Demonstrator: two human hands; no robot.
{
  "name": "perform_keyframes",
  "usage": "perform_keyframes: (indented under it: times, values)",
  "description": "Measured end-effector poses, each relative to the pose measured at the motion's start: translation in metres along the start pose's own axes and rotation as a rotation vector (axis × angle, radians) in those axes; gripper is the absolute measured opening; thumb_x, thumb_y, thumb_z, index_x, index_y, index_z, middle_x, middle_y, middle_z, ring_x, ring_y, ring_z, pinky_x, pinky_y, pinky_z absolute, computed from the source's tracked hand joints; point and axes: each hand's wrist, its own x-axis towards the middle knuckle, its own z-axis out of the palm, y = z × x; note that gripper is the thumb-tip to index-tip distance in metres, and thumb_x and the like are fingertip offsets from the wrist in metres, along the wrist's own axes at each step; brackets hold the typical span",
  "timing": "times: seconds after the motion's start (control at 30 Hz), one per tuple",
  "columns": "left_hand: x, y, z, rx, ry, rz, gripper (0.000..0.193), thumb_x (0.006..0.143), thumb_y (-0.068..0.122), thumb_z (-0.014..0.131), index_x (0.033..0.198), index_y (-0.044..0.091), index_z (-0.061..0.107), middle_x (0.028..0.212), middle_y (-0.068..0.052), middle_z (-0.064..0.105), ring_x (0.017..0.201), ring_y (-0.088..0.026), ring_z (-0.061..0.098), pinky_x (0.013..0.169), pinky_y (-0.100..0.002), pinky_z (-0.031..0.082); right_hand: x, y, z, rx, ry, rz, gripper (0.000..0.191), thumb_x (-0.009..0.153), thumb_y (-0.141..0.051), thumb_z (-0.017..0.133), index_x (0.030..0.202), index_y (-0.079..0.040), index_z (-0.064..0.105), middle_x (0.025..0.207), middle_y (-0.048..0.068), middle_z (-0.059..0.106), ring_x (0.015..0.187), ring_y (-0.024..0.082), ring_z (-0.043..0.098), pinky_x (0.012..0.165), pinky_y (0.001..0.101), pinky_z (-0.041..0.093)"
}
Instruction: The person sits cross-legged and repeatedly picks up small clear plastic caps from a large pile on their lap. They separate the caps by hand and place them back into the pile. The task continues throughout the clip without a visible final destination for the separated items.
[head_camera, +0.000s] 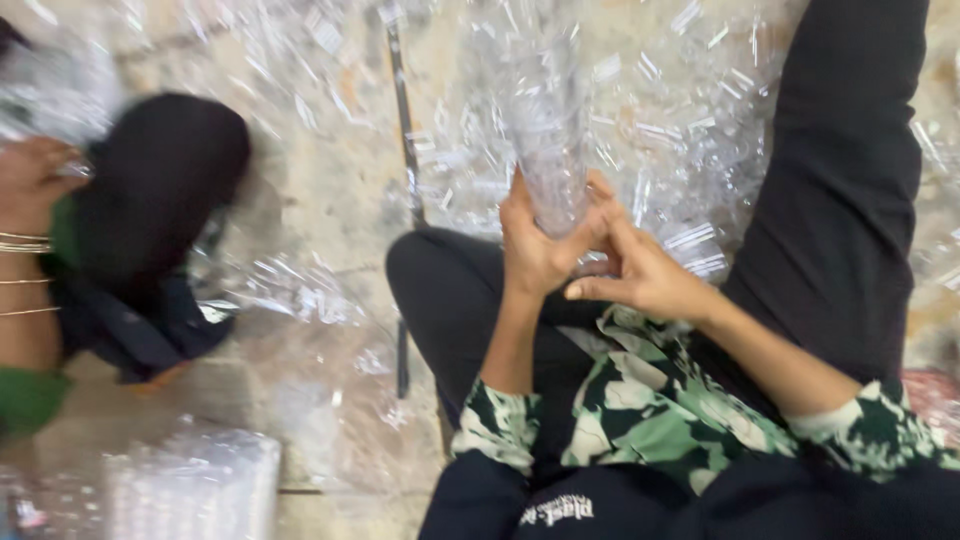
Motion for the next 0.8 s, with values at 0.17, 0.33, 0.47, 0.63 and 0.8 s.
perform_keyframes:
  times: [0.17,0.33,0.47,0.63,0.8]
  values:
    - [0.011,0.052,-0.02,-0.223,-0.059,0.382,0.132,0.075,0.033,0.097,0.17,0.023,0.006,0.173,0.003,0.018,0.155,-0.026,0.032,0.126,-0.048,0.036,-0.018,-0.039,-0.021,-0.413,0.384,-0.172,0.07,0.085,-0.011,0.082,0.149,-0.01,0.054,0.143,0.014,0.065,0.115,0.021,0.067,0.09,0.0332,0.061]
    - [0.019,0.101,-0.052,-0.2,0.097,0.471,0.123,0.082,0.051,0.088,0.167,0.032,0.001,0.177,-0.011,0.011,0.157,-0.033,0.028,0.117,-0.054,0.048,-0.054,-0.08,-0.029,-0.708,0.556,-0.296,0.059,0.084,-0.016,0.083,0.14,-0.012,0.064,0.13,0.011,0.071,0.105,0.021,0.071,0.087,0.0325,0.059]
    - [0.016,0.098,-0.039,-0.084,0.107,0.519,0.089,0.093,0.042,0.08,0.162,0.017,0.03,0.175,-0.017,0.022,0.151,-0.034,0.035,0.113,-0.05,0.052,-0.068,-0.088,-0.038,-0.664,0.642,-0.286,0.05,0.084,-0.015,0.084,0.132,-0.012,0.07,0.126,0.008,0.073,0.105,0.018,0.072,0.082,0.0297,0.059]
    - [0.007,0.081,-0.028,0.024,0.173,0.506,0.059,0.096,0.016,0.068,0.15,0.0,0.052,0.168,-0.025,0.037,0.152,-0.033,0.04,0.113,-0.049,0.051,-0.08,-0.086,-0.059,-0.527,0.694,-0.37,0.044,0.08,-0.011,0.084,0.121,-0.007,0.069,0.124,0.01,0.071,0.106,0.017,0.071,0.072,0.0258,0.057]
    - [0.007,0.071,-0.018,0.025,0.165,0.513,0.053,0.093,0.004,0.061,0.144,-0.007,0.059,0.159,-0.028,0.045,0.148,-0.034,0.045,0.111,-0.041,0.045,-0.092,-0.085,-0.076,-0.54,0.718,-0.378,0.043,0.082,-0.008,0.086,0.123,-0.006,0.071,0.127,0.011,0.072,0.106,0.014,0.071,0.069,0.0229,0.056]
